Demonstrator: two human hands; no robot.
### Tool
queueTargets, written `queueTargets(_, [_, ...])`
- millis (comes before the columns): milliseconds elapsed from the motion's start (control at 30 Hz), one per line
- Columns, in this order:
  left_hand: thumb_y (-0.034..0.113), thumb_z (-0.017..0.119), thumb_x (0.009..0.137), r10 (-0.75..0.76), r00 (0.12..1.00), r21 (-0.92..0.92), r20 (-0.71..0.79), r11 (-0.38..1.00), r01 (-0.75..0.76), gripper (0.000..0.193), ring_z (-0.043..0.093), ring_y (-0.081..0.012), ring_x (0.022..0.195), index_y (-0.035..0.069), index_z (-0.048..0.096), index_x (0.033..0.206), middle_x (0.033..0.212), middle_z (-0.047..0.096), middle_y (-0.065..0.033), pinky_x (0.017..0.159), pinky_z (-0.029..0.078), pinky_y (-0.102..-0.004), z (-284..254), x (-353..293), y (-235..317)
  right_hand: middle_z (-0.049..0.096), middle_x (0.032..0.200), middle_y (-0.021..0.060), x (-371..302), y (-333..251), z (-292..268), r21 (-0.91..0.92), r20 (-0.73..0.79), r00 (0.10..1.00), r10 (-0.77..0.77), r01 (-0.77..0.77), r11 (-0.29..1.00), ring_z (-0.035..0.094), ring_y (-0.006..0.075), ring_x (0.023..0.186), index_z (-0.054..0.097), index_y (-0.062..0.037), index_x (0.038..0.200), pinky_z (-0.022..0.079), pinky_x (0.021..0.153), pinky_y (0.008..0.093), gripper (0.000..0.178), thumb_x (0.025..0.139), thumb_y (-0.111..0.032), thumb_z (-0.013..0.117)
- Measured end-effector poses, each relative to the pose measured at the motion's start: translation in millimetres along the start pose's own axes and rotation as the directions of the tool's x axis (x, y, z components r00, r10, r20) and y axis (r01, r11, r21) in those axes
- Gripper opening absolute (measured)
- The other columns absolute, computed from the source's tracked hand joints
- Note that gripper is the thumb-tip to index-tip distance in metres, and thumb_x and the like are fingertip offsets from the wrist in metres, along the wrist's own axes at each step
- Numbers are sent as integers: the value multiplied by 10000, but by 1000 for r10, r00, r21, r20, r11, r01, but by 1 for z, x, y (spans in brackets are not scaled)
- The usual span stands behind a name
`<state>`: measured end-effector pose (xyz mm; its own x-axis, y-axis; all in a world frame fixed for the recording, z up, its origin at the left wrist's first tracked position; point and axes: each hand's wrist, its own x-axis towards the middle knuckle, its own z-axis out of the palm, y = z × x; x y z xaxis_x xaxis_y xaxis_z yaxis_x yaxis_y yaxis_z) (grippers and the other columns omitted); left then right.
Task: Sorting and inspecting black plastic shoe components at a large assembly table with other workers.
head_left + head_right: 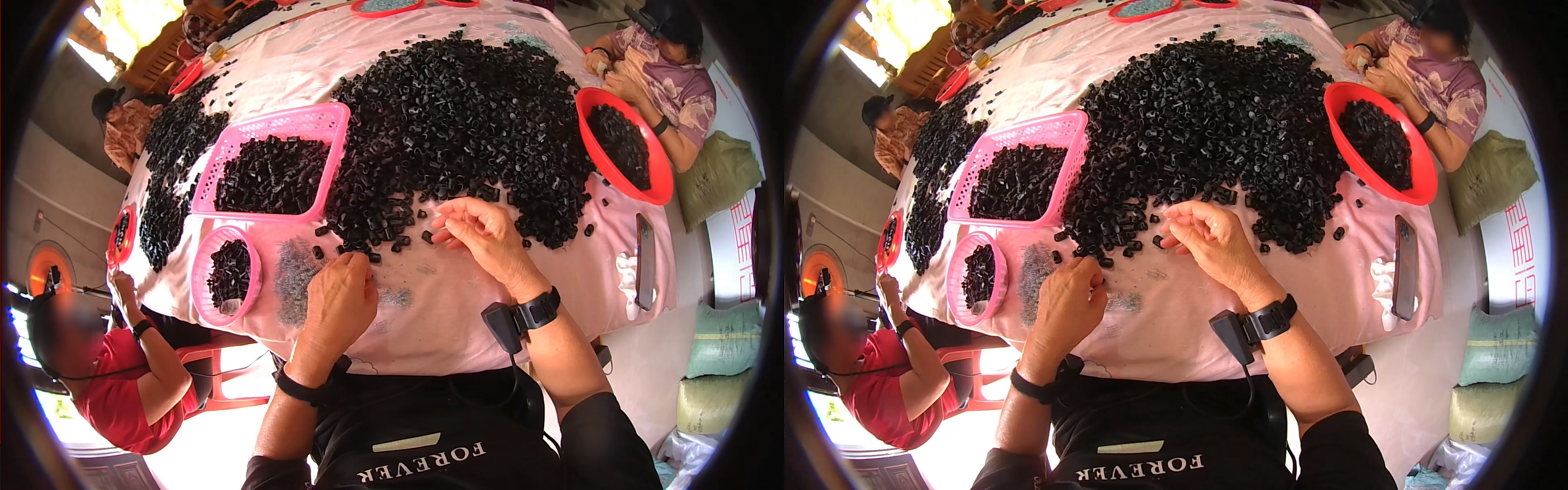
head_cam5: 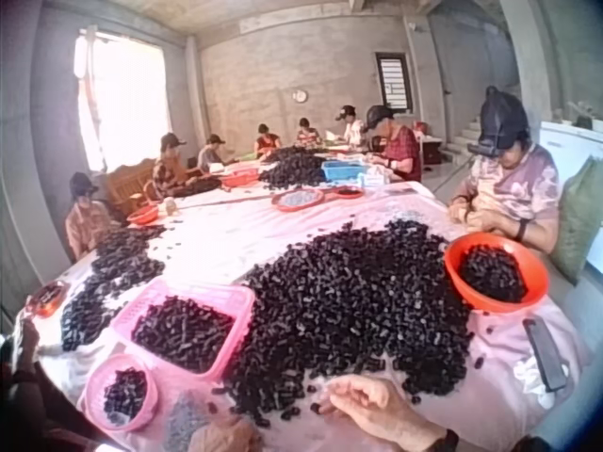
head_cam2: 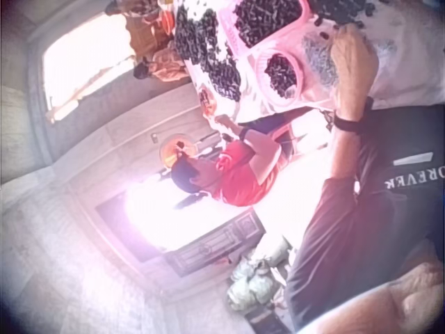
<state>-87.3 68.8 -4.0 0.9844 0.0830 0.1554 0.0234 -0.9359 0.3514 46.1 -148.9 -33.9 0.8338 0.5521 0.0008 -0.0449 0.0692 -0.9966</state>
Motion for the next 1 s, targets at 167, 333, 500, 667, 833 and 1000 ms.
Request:
queueTargets(167, [-18,617,824,-92,959,-230,-268,973,29,80,652,-298,644,32,608,886,718,629,-144,597,513,-388,-25,0,-36,732,1069,73,0,-2,3,7,37,999,8,-9,1000,730,152,947,668,-10,1178,578,761,263,222,1017,-162,643])
queueTargets(333, [-29,629,836,-251,904,-218,-346,959,183,64,643,-180,610,24,635,871,686,641,-110,591,505,-306,-60,-9,-73,723,1099,94,1,-1,2,-21,45,999,14,-13,1000,727,158,969,663,6,1185,583,795,276,226,993,-113,662])
queueTargets(500, [-7,704,791,-141,988,-315,-62,942,115,143,698,-275,760,9,694,933,830,670,-141,670,538,-359,-43,-16,-38,722,1098,99,0,-4,2,-27,68,997,38,-37,999,726,160,969,656,14,1197,586,814,282,243,991,-115,666])
queueTargets(667, [-7,696,776,-87,994,-127,69,987,95,176,651,-398,900,22,719,947,911,651,-166,802,518,-457,-32,-14,-28,721,1101,100,-1,-7,1,-36,85,995,47,-44,998,722,158,965,652,17,1203,587,837,279,250,991,-116,666])
queueTargets(833, [-15,687,776,-75,996,-117,49,990,81,184,665,-374,855,32,725,949,909,661,-153,750,528,-440,-25,-14,-34,721,1075,86,-2,-10,4,-24,100,994,40,-38,999,713,154,974,655,25,1188,582,864,279,235,989,-99,664])
queueTargets(1000, [-13,677,787,-103,995,-224,-8,970,98,189,674,-318,730,32,723,965,893,681,-133,677,537,-400,-39,-11,-38,719,1055,76,-2,-9,3,-12,89,995,53,-52,999,711,146,960,656,26,1185,576,868,270,230,988,-92,662])
